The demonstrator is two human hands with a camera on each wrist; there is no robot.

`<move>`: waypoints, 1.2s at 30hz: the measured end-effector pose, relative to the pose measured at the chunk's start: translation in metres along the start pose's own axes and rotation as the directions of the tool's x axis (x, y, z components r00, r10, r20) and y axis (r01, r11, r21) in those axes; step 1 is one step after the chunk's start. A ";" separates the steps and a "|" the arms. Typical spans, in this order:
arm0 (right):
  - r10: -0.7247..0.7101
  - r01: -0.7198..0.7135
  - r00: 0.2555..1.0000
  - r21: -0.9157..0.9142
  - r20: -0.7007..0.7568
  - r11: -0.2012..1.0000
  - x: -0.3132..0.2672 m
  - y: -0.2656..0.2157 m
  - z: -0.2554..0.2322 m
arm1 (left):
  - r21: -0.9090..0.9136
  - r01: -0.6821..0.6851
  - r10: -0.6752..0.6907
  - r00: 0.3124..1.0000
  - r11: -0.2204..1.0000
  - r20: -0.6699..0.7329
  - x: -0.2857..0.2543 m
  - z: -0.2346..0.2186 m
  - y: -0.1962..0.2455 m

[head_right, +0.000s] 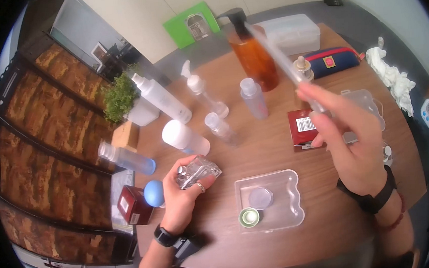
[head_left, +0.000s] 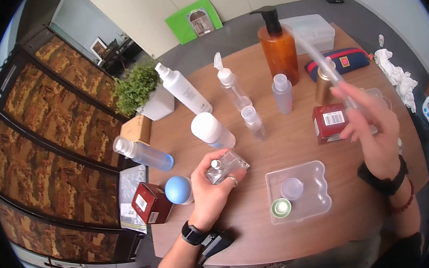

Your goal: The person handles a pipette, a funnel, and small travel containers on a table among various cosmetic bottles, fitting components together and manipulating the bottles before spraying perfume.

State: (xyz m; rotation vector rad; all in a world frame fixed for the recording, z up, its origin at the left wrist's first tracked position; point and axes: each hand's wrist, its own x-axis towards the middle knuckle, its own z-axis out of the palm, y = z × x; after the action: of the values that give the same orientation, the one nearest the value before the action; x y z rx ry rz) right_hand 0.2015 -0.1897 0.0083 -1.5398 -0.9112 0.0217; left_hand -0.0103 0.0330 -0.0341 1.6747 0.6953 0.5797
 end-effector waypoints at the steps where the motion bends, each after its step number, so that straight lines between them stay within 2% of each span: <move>1: 0.031 -0.030 0.998 -0.013 0.052 0.999 0.002 0.006 0.001 | 0.003 0.003 -0.003 1.000 1.000 0.002 0.001 0.000 -0.001; 2: 0.063 -0.061 0.992 -0.029 0.105 0.998 0.003 0.009 0.001 | -0.002 -0.020 0.020 1.000 1.000 0.003 0.002 0.000 -0.004; 3: 0.059 -0.057 0.994 -0.020 0.098 0.998 0.002 0.008 0.000 | 0.009 -0.028 0.028 1.000 1.000 0.003 0.002 0.000 -0.004; 5: -0.011 0.011 1.000 0.015 0.012 1.000 0.000 0.004 -0.001 | 0.011 0.012 -0.012 1.000 1.000 -0.014 0.001 0.001 -0.001; 7: -0.071 0.072 0.997 0.060 -0.023 0.996 0.000 0.004 -0.001 | 0.002 -0.019 0.019 0.998 1.000 -0.052 0.000 0.005 0.002; 10: -0.226 0.225 0.971 -0.027 -0.082 0.974 -0.001 0.009 0.002 | 0.044 -0.027 0.029 0.999 0.999 -0.037 0.001 0.002 -0.001; 14: -0.217 0.228 0.965 0.065 -0.145 0.972 -0.002 0.015 0.008 | -0.006 -0.016 0.016 0.999 1.000 -0.051 -0.005 0.004 0.002; 16: -0.242 0.259 0.959 0.107 -0.149 0.960 -0.006 0.016 0.001 | -0.086 -0.115 0.104 0.987 0.990 -0.119 -0.009 0.003 -0.001; 17: -0.237 0.255 0.960 0.119 -0.146 0.960 -0.008 0.016 -0.001 | -0.077 -0.110 0.100 0.987 0.991 -0.126 -0.012 0.002 0.000; 19: -0.269 0.286 0.957 0.173 -0.112 0.943 -0.013 0.016 -0.003 | -0.012 -0.186 0.181 0.969 0.983 -0.171 -0.025 -0.002 0.010; 21: -0.245 0.263 0.960 0.142 -0.132 0.954 -0.021 0.010 -0.001 | -0.047 -0.165 0.155 0.974 0.985 -0.165 -0.043 -0.007 0.023; 23: -0.342 0.351 0.935 0.103 -0.092 0.931 -0.025 0.011 -0.004 | -0.027 -0.261 0.248 0.942 0.965 -0.225 -0.059 -0.004 0.027; 24: -0.494 0.490 0.868 -0.083 -0.042 0.868 -0.022 0.013 -0.010 | -0.061 -0.210 0.191 0.954 0.976 -0.229 -0.071 0.000 0.034; 25: -0.491 0.487 0.870 -0.080 -0.040 0.870 -0.023 0.014 -0.009 | -0.065 -0.207 0.189 0.959 0.976 -0.213 -0.079 0.002 0.033; 27: -0.385 0.373 0.923 0.242 0.003 0.896 -0.026 0.014 -0.002 | 0.091 -0.326 0.329 0.944 0.941 -0.010 -0.086 0.002 0.029; 28: -0.411 0.398 0.910 0.171 0.049 0.901 -0.024 0.012 -0.005 | 0.093 -0.294 0.295 0.955 0.951 0.005 -0.089 0.009 0.031; 29: -0.407 0.395 0.912 0.163 0.048 0.904 -0.026 0.010 -0.002 | 0.119 -0.295 0.287 0.955 0.948 0.079 -0.088 0.012 0.032; 31: -0.286 0.259 0.957 0.291 0.053 0.921 -0.033 0.008 0.002 | 0.115 -0.250 0.224 0.954 0.962 0.201 -0.083 0.016 0.043; 32: -0.282 0.255 0.958 0.285 0.059 0.924 -0.031 0.010 0.001 | 0.178 -0.253 0.200 0.942 0.951 0.270 -0.079 0.017 0.056; 33: -0.385 0.361 0.920 0.231 0.067 0.903 -0.028 0.012 0.000 | 0.237 -0.253 0.166 0.928 0.938 0.334 -0.071 0.018 0.070; 34: -0.478 0.458 0.874 0.179 0.087 0.870 -0.026 0.015 -0.001 | 0.274 -0.361 0.241 0.889 0.891 0.388 -0.060 0.017 0.078; 35: -0.460 0.438 0.881 0.175 0.110 0.882 -0.026 0.015 -0.001 | 0.314 -0.424 0.291 0.873 0.850 0.391 -0.050 0.017 0.082; 36: -0.404 0.386 0.911 0.174 0.085 0.906 -0.026 0.011 -0.001 | 0.281 -0.421 0.317 0.882 0.863 0.349 -0.042 0.019 0.081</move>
State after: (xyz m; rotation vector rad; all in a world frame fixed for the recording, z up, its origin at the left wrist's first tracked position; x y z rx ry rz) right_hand 0.1900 -0.2037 -0.0137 -1.1970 -1.2770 -0.1067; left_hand -0.0146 -0.0222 0.0411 2.2034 0.2604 0.4776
